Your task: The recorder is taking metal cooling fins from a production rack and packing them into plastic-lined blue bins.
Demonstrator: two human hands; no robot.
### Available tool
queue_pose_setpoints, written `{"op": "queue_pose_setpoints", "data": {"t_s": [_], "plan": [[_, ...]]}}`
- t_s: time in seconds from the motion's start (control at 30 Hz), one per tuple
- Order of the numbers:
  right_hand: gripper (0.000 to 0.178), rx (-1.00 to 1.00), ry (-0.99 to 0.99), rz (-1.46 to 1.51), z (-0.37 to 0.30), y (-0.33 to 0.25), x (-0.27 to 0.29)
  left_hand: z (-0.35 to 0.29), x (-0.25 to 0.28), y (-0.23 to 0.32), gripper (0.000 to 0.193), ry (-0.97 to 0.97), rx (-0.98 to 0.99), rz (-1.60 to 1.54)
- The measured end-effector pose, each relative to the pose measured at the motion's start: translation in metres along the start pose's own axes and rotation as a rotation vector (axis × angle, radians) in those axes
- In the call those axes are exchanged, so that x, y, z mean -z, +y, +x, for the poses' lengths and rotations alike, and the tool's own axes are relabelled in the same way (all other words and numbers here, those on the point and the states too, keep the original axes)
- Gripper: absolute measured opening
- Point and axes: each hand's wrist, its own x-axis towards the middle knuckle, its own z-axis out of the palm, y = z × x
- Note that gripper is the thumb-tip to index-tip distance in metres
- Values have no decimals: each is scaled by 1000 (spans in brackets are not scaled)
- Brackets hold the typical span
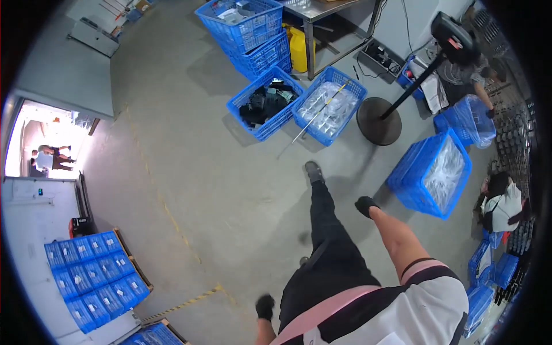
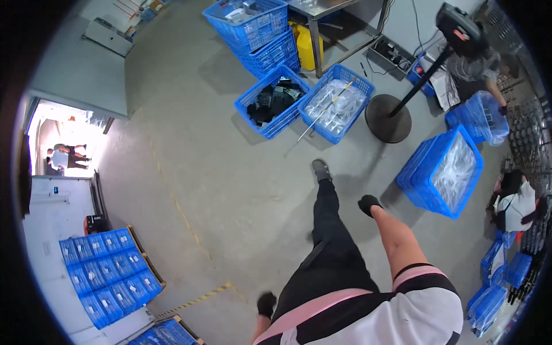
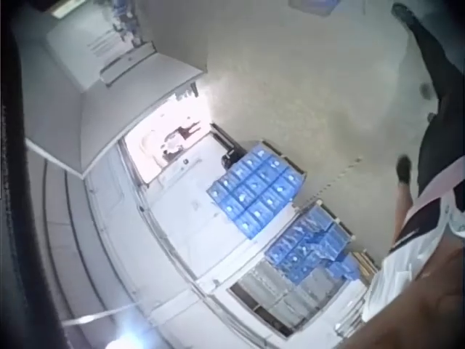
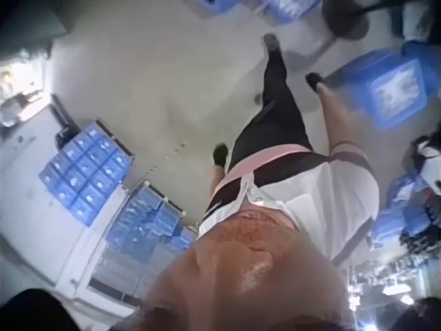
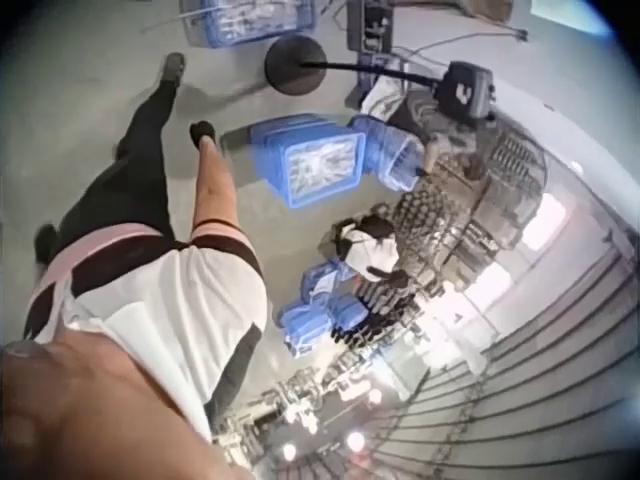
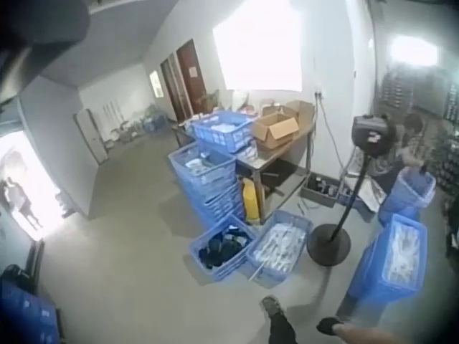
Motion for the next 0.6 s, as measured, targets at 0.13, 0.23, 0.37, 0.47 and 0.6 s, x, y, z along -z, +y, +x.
{"op": "queue_pose_setpoints", "data": {"t_s": [0.13,0.23,0.37,0.47,0.6], "plan": [[34,86,2,83,165,28,72,3,42,92,19,52,0,-376],[43,106,123,24,286,62,118,25,83,126,20,-60,186,-546],[56,-77,87,153,442,66,157,9,159,188,22,-188,549,-709],[58,-342,86,436,509,77,148,6,203,216,25,-252,801,-800],[44,177,297,20,558,32,87,-28,292,242,29,-178,1195,-784]]}}
